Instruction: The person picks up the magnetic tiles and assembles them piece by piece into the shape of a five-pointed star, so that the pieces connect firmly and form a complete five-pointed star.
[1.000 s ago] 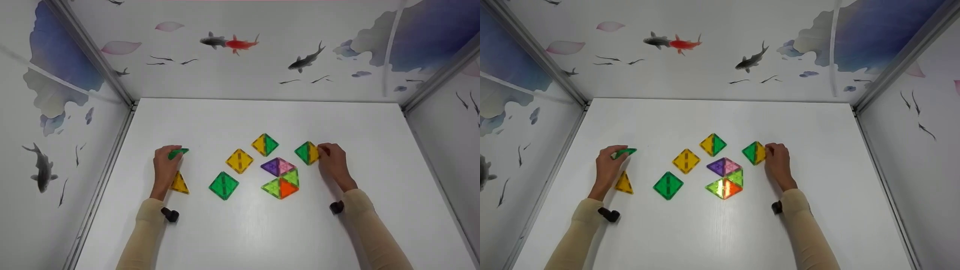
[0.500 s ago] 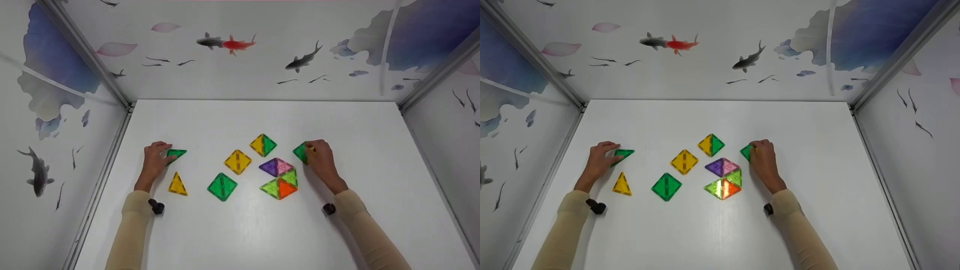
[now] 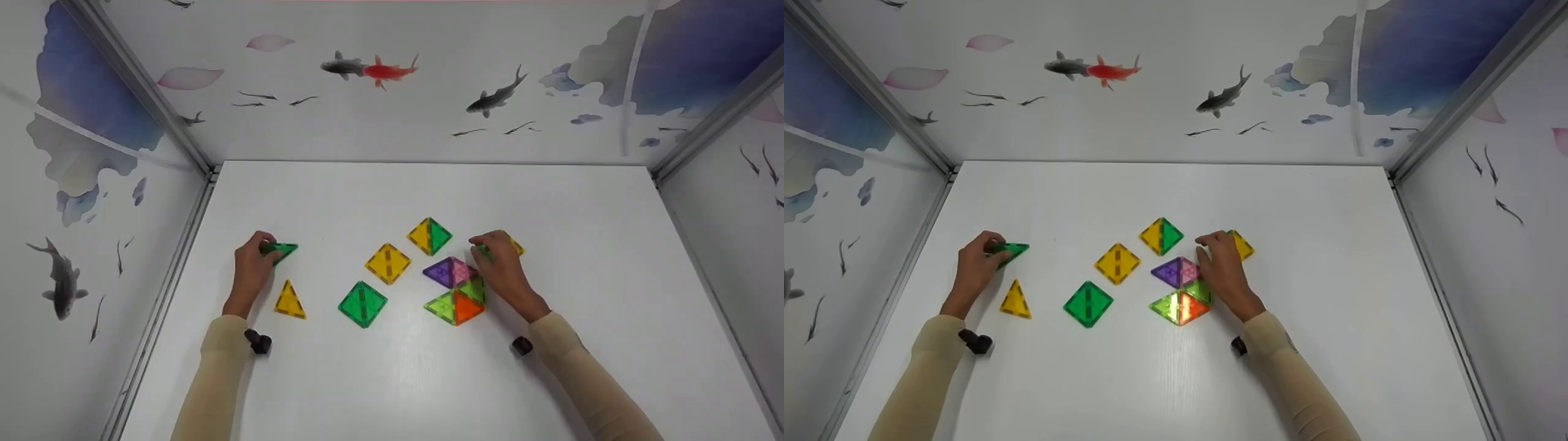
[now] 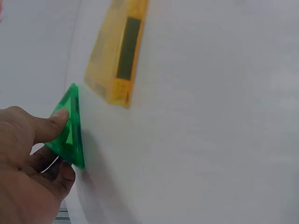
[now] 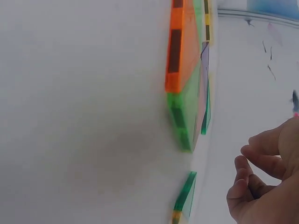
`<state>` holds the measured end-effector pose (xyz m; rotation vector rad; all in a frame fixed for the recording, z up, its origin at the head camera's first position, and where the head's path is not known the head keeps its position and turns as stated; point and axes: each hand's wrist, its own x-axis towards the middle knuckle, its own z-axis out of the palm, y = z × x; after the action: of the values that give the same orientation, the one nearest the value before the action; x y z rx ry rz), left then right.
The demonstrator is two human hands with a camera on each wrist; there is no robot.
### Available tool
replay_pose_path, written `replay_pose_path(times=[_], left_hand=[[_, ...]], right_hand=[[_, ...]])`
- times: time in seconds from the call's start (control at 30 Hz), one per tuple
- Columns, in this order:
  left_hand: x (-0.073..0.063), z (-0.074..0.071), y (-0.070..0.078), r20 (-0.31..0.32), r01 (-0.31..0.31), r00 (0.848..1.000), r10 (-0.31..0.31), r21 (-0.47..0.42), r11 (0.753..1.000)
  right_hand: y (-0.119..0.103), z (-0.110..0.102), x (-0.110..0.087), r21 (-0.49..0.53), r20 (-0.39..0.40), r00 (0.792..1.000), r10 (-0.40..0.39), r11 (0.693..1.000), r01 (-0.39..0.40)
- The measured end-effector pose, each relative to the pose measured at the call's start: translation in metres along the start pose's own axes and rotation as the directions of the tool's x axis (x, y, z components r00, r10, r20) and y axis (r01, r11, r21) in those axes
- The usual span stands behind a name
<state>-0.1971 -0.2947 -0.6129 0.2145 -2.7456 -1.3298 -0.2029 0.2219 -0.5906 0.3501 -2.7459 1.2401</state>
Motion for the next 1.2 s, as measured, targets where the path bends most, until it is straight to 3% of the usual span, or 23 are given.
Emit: replay_pose_path(times=[0.2,0.47,0.73,0.83,0.93,1.07,1.2], left_hand=[[-0.017,0.011,0.028,0.050,-0.040,0.998,0.045,-0.094,0.995],[-0.031,0.041,0.067,0.117,-0.119,0.983,0.138,-0.158,0.980],[-0.044,0.069,0.092,0.194,-0.163,0.959,0.205,-0.212,0.964],[-0.047,0.074,0.094,0.201,-0.183,0.953,0.227,-0.217,0.959],[-0.049,0.072,0.089,0.170,-0.175,0.962,0.214,-0.217,0.960],[-0.055,0.062,0.074,0.105,-0.110,0.985,0.137,-0.230,0.967],[-0.063,0.042,0.054,0.043,-0.019,0.999,0.031,-0.259,0.966]], right_hand=[[-0.027,0.018,0.000,0.063,0.099,0.993,-0.063,0.996,0.057],[-0.052,0.043,0.002,0.138,0.239,0.956,-0.168,0.981,0.137],[-0.067,0.067,0.002,0.233,0.256,0.911,-0.324,0.935,0.267],[-0.073,0.079,0.003,0.248,0.265,0.900,-0.347,0.926,0.284],[-0.080,0.093,0.005,0.268,0.298,0.887,-0.353,0.923,0.278],[-0.091,0.113,0.009,0.266,0.358,0.868,-0.345,0.928,0.259],[-0.102,0.129,0.010,0.266,0.410,0.854,-0.322,0.937,0.225]])
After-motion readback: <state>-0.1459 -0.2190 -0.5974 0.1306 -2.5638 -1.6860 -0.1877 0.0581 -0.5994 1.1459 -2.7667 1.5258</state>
